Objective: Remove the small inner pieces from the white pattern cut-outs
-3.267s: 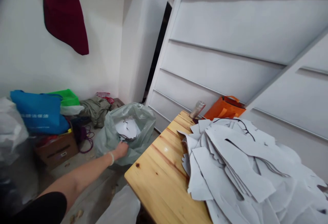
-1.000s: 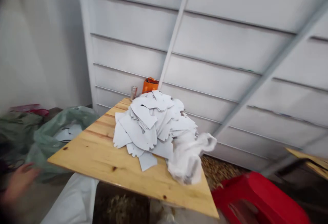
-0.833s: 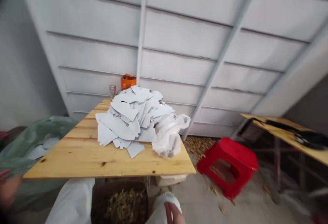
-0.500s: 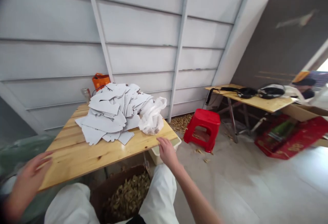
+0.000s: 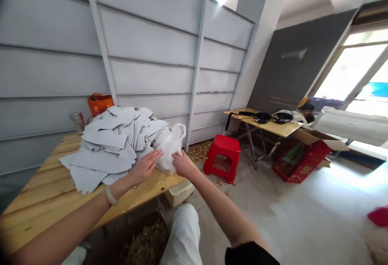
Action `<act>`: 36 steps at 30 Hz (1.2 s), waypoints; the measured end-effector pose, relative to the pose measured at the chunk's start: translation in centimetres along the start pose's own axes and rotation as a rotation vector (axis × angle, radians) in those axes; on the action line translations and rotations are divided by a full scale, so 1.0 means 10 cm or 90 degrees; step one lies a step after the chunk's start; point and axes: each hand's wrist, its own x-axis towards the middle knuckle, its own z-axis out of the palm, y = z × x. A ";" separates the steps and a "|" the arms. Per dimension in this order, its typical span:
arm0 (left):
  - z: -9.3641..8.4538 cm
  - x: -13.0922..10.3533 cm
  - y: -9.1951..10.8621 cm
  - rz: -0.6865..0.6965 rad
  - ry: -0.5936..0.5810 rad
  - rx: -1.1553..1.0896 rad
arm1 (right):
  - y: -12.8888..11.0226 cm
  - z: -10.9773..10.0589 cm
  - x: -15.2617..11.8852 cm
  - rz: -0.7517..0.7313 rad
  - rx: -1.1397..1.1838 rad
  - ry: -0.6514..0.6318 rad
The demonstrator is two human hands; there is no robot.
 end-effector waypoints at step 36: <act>0.41 1.34 -0.59 -0.178 -0.008 0.013 | 0.25 0.04 0.23 0.188 0.110 0.119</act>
